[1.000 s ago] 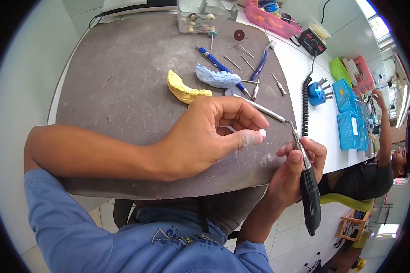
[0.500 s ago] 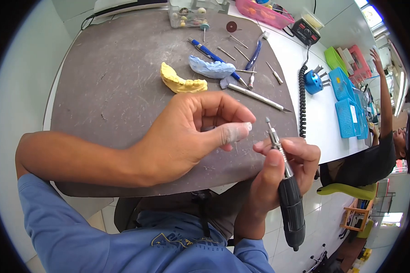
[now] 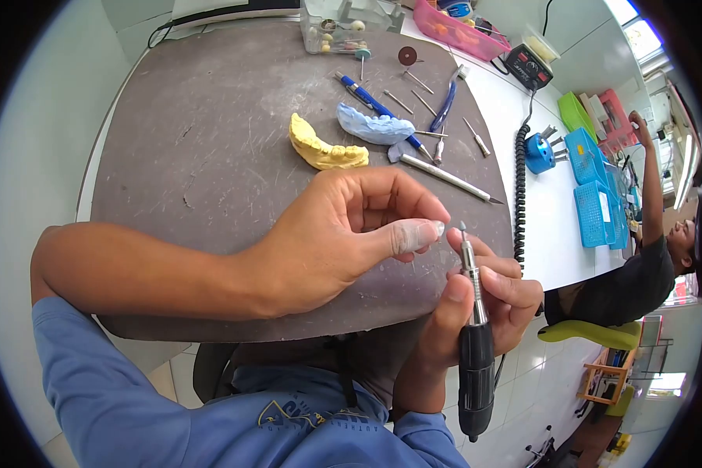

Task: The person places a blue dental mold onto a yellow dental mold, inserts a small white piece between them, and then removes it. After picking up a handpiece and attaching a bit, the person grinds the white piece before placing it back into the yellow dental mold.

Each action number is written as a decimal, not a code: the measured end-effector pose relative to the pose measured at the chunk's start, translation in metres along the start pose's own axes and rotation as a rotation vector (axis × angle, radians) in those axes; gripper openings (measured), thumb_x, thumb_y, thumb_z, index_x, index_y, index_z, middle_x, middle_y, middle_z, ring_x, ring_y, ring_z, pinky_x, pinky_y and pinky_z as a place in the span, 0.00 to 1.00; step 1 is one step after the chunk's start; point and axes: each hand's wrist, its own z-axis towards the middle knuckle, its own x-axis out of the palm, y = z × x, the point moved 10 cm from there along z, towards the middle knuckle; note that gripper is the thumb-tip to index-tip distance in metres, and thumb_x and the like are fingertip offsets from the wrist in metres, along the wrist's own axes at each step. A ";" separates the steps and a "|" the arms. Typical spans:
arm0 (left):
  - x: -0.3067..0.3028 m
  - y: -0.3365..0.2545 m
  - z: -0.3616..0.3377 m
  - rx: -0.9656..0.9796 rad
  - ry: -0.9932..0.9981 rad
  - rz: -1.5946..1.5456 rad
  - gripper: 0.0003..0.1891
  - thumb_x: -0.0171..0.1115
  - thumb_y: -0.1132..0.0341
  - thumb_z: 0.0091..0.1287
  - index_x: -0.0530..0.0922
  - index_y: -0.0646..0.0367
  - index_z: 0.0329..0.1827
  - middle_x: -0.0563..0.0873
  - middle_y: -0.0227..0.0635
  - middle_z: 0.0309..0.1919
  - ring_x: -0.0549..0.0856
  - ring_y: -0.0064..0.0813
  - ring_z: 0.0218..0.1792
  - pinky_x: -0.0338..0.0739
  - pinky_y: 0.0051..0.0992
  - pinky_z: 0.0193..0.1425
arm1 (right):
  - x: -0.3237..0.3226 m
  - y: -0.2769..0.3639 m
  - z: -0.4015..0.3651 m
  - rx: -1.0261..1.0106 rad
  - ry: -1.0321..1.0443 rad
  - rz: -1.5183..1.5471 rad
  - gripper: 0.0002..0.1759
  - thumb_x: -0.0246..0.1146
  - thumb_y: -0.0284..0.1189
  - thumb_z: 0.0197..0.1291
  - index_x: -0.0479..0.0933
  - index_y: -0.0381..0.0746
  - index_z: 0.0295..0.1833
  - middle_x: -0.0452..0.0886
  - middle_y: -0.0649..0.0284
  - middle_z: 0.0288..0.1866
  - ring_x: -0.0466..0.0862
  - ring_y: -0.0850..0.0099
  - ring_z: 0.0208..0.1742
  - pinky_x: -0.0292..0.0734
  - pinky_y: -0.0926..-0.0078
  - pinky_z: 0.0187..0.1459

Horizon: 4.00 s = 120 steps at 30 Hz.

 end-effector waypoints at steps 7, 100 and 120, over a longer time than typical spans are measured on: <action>0.002 0.002 0.000 -0.051 0.046 0.038 0.10 0.61 0.69 0.70 0.79 0.64 0.50 0.85 0.35 0.43 0.83 0.20 0.41 0.79 0.22 0.50 | 0.005 0.003 -0.001 -0.048 0.005 0.000 0.20 0.71 0.21 0.53 0.67 0.36 0.46 0.78 0.54 0.34 0.86 0.56 0.43 0.85 0.59 0.51; -0.001 0.010 0.003 -0.141 0.057 -0.029 0.11 0.60 0.66 0.71 0.76 0.65 0.49 0.84 0.35 0.39 0.83 0.20 0.42 0.79 0.22 0.50 | 0.007 0.000 -0.001 -0.038 0.019 -0.015 0.19 0.72 0.19 0.51 0.70 0.34 0.45 0.79 0.52 0.34 0.87 0.54 0.46 0.87 0.69 0.45; -0.002 0.012 0.002 -0.150 0.055 -0.033 0.10 0.60 0.67 0.71 0.77 0.65 0.49 0.83 0.34 0.39 0.83 0.20 0.42 0.80 0.22 0.51 | 0.008 0.001 0.000 -0.030 0.054 -0.087 0.18 0.72 0.20 0.51 0.71 0.34 0.44 0.80 0.54 0.32 0.87 0.54 0.44 0.87 0.67 0.46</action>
